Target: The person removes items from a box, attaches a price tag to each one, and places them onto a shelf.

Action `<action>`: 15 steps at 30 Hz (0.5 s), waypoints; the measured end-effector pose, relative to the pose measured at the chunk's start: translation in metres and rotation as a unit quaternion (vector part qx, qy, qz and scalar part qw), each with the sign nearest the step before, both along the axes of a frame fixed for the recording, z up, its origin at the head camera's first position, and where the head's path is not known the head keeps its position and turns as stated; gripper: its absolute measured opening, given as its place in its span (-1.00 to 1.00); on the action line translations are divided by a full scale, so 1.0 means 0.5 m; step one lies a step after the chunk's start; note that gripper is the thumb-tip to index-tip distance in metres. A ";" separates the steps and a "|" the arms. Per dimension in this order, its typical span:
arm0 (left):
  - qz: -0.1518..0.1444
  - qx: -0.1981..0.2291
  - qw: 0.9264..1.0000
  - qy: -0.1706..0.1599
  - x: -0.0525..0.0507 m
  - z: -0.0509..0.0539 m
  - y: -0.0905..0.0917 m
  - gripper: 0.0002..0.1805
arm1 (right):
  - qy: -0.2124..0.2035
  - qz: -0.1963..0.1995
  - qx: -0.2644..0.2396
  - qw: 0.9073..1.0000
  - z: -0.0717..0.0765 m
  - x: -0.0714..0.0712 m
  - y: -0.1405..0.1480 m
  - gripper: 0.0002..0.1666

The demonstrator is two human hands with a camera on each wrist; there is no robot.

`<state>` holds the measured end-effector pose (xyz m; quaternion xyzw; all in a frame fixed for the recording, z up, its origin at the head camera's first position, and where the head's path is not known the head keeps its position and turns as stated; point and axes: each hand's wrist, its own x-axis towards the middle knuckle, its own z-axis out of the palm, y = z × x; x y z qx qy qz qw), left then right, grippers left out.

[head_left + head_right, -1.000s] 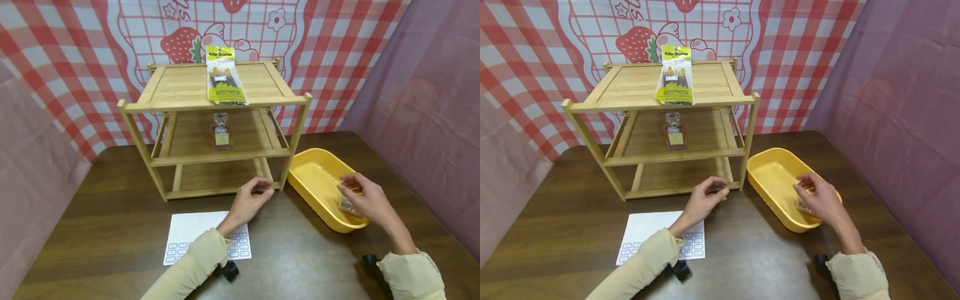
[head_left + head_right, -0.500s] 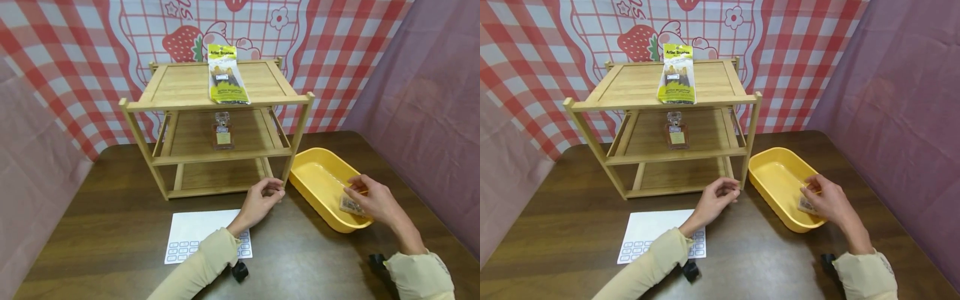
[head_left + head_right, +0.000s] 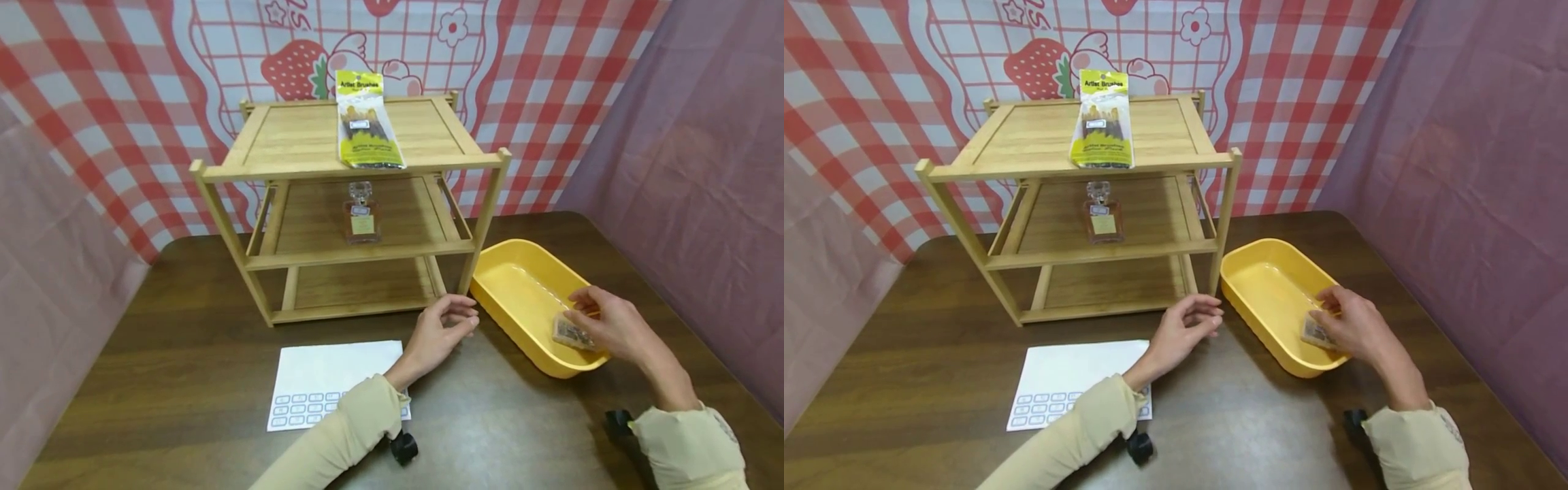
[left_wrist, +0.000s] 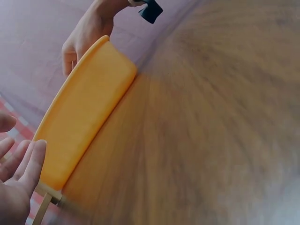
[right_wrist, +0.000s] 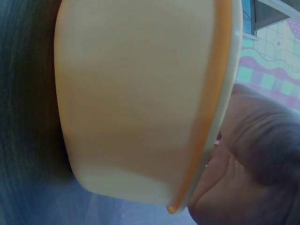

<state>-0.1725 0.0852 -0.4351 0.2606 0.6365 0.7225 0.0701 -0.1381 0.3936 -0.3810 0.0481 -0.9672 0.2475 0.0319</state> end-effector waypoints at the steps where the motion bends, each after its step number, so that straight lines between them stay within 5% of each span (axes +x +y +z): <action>1: 0.000 0.001 1.000 -0.004 0.000 0.000 0.002 -0.68 | 0.003 0.002 0.001 1.000 0.000 0.000 0.000 -0.56; 15: 0.019 0.046 0.995 -0.082 0.007 0.007 0.047 -0.61 | -0.006 0.016 0.037 0.999 -0.007 -0.005 0.004 -0.53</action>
